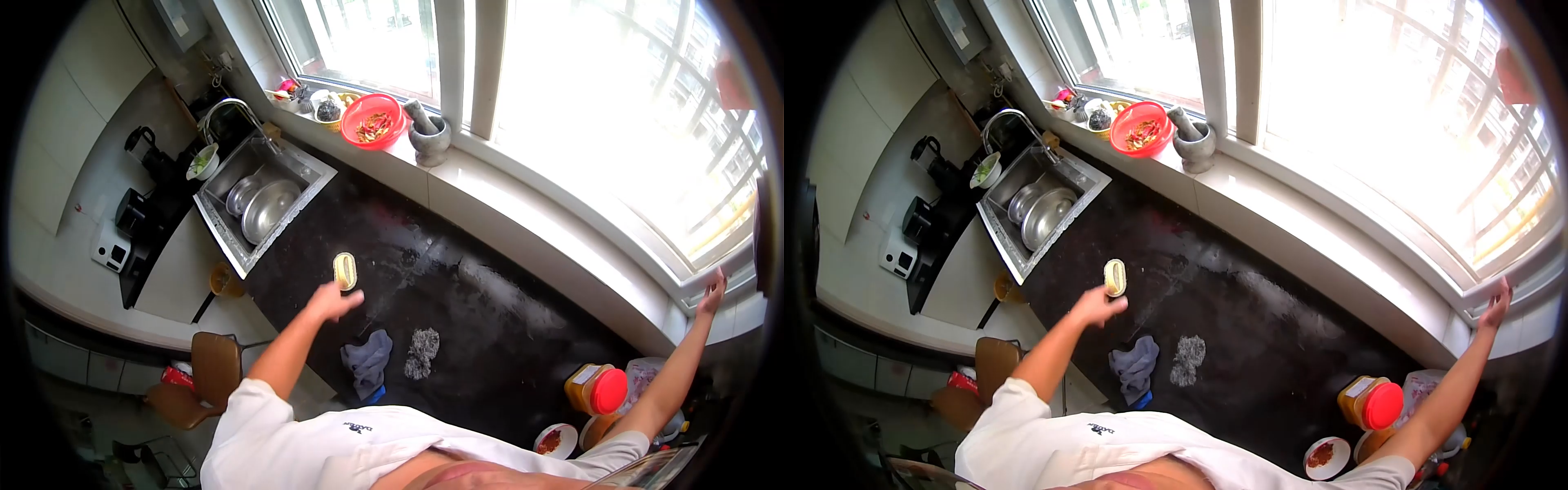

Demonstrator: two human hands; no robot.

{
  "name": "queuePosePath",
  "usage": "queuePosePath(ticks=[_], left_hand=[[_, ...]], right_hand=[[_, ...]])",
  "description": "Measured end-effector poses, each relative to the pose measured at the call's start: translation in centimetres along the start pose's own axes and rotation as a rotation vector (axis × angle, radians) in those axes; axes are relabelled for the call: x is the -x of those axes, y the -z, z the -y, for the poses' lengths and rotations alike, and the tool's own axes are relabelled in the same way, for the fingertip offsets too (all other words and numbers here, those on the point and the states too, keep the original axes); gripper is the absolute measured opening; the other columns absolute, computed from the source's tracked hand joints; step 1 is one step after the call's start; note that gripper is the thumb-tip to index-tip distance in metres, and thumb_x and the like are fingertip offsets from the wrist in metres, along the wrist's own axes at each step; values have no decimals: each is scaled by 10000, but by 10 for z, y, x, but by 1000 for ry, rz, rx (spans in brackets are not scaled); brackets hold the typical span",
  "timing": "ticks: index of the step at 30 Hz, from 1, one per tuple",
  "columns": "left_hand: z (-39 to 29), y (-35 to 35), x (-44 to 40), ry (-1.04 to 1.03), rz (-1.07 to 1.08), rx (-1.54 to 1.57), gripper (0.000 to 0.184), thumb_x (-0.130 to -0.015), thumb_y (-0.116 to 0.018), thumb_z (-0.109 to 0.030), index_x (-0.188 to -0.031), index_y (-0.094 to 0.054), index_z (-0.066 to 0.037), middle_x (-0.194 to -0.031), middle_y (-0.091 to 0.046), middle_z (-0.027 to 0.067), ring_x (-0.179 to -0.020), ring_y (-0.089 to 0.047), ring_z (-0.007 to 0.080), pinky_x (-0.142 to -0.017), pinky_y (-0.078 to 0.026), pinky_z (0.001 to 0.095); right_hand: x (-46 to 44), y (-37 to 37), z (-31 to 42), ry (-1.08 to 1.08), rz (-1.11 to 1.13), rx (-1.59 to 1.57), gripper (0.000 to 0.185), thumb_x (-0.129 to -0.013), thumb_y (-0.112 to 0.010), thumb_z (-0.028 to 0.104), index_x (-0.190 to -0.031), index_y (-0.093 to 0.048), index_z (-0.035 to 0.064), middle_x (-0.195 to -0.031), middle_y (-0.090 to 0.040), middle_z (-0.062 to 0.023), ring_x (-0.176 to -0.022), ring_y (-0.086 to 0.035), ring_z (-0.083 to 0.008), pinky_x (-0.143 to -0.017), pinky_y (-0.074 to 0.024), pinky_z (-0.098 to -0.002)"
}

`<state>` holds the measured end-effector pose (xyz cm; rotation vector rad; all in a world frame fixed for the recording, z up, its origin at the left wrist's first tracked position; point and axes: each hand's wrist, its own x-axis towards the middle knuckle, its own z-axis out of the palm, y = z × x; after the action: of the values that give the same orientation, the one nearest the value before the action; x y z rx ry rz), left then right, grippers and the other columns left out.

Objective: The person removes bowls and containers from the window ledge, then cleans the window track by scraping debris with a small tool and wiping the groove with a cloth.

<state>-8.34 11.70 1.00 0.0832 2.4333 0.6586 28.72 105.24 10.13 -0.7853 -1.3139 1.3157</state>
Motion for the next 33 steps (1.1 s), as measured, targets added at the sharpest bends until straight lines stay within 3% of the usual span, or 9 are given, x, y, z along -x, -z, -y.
queuePosePath(ticks=[2,5,7,8,10,18,19,22,33], left_hand=[[-5,18,-55,-221,-198,313,534,-831,-727,-454,-1123,-634,-17,-924,-692,141,-741,-686,144,-639,-560,325],[-80,68,-82,-155,-73,973,485,-892,-701,-409,-1147,-516,-41,-985,-566,81,-883,-656,215,-737,-560,352],[-100,88,-129,-195,-114,1129,624,-861,-729,-423,-1237,-460,-3,-1174,-527,181,-1052,-605,300,-840,-556,418],[-111,97,-148,-210,-94,1205,758,-869,-718,-404,-1389,-341,0,-1363,-390,284,-1189,-527,367,-954,-512,442],[-127,111,-184,-179,-45,1424,825,-858,-720,-358,-1453,-269,-5,-1446,-260,337,-1279,-423,434,-998,-480,476],[-157,141,-263,-130,-197,1625,786,-839,-726,-333,-1443,-319,-39,-1431,-284,314,-1243,-446,422,-973,-493,510],[-157,144,-268,-173,-183,1614,603,-855,-702,-278,-1337,-445,-23,-1279,-501,263,-1123,-559,368,-890,-545,477],[-154,149,-291,-144,-146,1576,357,-856,-654,-166,-1164,-546,-20,-1040,-645,182,-963,-642,307,-801,-579,444],[-138,154,-280,-100,-86,1489,234,-816,-574,-78,-1050,-561,-76,-923,-652,110,-813,-637,247,-715,-580,377]], right_hand=[[5,-2,3,-7,-12,-1,546,-860,-640,431,-1316,-521,155,-1294,-526,4,-1227,-439,-138,-1103,-202,-338],[5,-6,6,-15,-16,31,556,-870,-625,439,-1337,-512,158,-1317,-514,1,-1258,-419,-141,-1121,-177,-350],[14,-18,8,-8,19,35,597,-845,-652,428,-1345,-492,144,-1310,-504,-11,-1255,-409,-160,-1110,-188,-356],[20,-28,11,-3,38,34,618,-833,-666,422,-1348,-481,137,-1306,-499,-18,-1253,-404,-169,-1105,-194,-359],[33,-44,14,22,57,56,645,-831,-679,412,-1368,-460,131,-1321,-488,-20,-1266,-395,-174,-1101,-198,-354],[50,-60,21,-7,32,64,733,-846,-673,409,-1442,-370,107,-1354,-466,-50,-1293,-375,-182,-1129,-178,-364],[49,-59,22,-15,34,75,743,-850,-669,408,-1452,-358,102,-1356,-467,-53,-1296,-373,-184,-1133,-175,-366],[50,-65,23,7,51,97,727,-874,-646,398,-1459,-345,91,-1352,-476,-58,-1301,-373,-181,-1125,-192,-364],[71,-101,24,36,52,181,666,-838,-682,432,-1367,-433,113,-1309,-498,-62,-1232,-431,-183,-1086,-252,-354]])
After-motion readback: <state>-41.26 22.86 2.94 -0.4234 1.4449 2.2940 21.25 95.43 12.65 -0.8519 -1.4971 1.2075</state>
